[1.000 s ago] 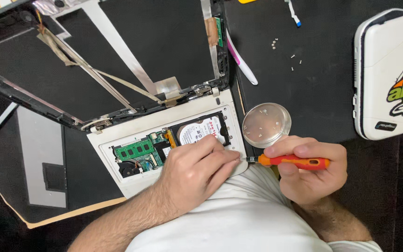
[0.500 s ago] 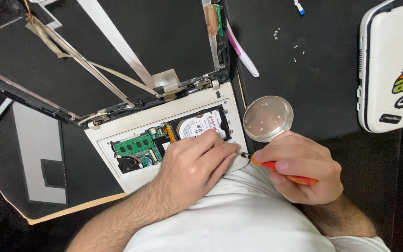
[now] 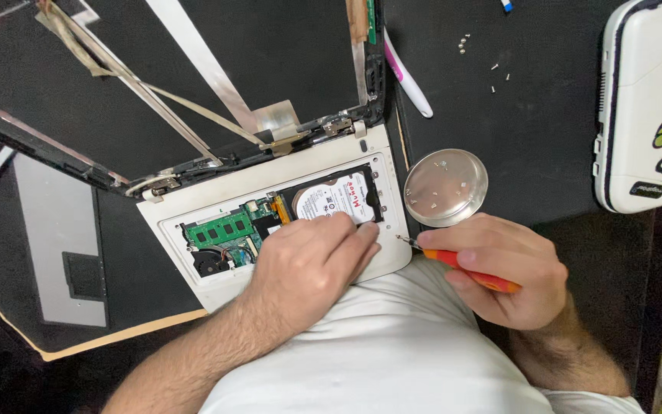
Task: The person uses a screwdriver to remove screws from the internal components of a disassembled laptop, including the hard drive and motherboard area. They place the removed screws into a small metal tin and then reattach a metal cover plate over the internal components, securing it with screws.
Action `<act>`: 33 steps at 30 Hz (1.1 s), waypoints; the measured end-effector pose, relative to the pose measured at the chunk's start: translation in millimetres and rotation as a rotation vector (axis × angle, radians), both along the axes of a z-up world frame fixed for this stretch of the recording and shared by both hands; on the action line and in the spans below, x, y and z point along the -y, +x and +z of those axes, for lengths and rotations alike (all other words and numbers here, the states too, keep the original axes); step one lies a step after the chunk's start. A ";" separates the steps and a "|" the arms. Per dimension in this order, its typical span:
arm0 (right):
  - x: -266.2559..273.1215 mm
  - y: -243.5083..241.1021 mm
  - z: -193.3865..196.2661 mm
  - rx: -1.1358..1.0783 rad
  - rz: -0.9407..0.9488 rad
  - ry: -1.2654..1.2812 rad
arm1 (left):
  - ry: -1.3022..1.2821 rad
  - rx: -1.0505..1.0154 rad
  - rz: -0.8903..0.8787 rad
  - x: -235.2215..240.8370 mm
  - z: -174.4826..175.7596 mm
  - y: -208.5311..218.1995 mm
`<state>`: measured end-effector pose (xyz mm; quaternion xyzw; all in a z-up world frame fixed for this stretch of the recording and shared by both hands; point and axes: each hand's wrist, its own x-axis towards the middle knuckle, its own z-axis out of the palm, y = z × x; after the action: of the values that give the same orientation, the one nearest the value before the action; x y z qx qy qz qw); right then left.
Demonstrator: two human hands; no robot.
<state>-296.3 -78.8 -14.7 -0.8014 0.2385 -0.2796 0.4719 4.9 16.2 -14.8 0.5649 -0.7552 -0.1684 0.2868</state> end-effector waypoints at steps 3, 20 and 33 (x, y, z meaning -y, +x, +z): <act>1.5 5.2 -6.3 -0.045 0.058 -0.034 | -0.022 0.073 -0.075 -1.5 -7.5 -2.3; -6.4 11.7 -5.6 -0.012 0.007 -0.157 | -0.004 0.062 -0.053 -10.5 -16.5 -3.9; -27.8 25.4 -5.3 0.231 -0.289 -0.066 | 0.091 0.065 -0.076 -10.1 -9.0 -3.8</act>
<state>-270.9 -51.0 -20.0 -0.7363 0.2862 -0.4423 0.4247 1.2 26.3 -23.8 0.5535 -0.7766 -0.1948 0.2295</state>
